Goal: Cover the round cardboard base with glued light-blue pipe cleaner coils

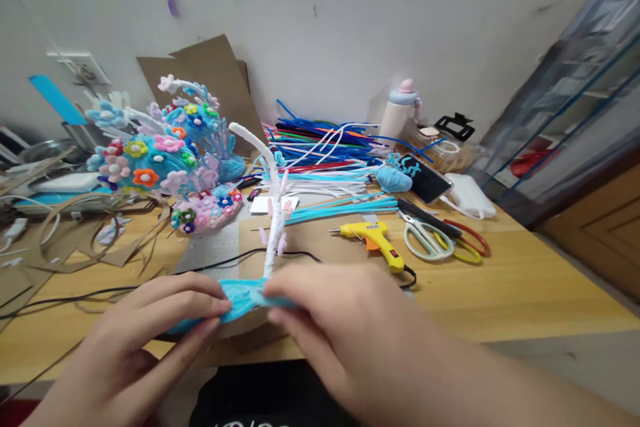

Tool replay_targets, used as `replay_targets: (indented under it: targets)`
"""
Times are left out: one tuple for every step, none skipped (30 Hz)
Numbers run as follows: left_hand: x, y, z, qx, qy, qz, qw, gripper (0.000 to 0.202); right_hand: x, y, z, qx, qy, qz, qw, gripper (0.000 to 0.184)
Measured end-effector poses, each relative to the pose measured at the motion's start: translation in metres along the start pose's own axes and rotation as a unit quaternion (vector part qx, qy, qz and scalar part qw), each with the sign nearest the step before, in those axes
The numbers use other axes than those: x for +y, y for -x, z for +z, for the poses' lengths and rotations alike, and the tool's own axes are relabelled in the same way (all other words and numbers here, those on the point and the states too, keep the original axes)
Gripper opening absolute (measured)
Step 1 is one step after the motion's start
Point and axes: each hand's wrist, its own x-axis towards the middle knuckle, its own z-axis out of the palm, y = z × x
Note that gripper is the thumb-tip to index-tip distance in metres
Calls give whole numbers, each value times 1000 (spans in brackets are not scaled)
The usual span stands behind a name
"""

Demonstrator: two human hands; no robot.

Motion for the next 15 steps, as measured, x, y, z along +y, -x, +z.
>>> replay_targets:
  targets:
    - [1,-1,0,1,-1,5,1000,14,3,-14,-3,3,16,-23,1000,20]
    - [1,-1,0,1,-1,10,1000,14,7,-28,-4,-7,24,-44,999,20]
    - [2,-1,1,-1,-2,14,1000,14,13,-41,-4,-26,41,-43,998,18]
    - [2,-2,1,-4,-3,15,1000,14,20,-52,-3,-53,70,-40,995,18]
    - [2,-2,1,-5,-3,16,1000,14,27,-62,0,-84,94,-39,991,18]
    - [1,-1,1,-3,-2,16,1000,14,34,-68,4,-100,109,-33,988,17]
    - [0,-1,1,0,-1,14,1000,14,40,-72,8,-114,120,-30,986,16]
    - [0,0,0,4,1,11,1000,14,45,-73,12,-126,126,-29,984,16]
    - [-1,0,0,6,3,7,1000,14,49,-72,15,-133,130,-29,982,16]
    - [-2,1,0,9,5,3,1000,14,52,-69,17,-143,133,-31,980,16]
    - [-3,2,0,8,8,-2,1000,14,54,-65,18,-152,136,-34,978,16]
    - [-4,2,0,7,10,-9,1000,13,56,-60,19,-159,139,-36,977,16]
    - [-5,3,0,6,12,-16,1000,13,56,-54,19,-165,143,-37,975,16]
    - [-5,3,0,7,14,-24,1000,14,56,-48,19,-169,147,-34,974,17]
    - [-6,4,0,7,16,-33,999,14,55,-42,19,-172,151,-30,973,18]
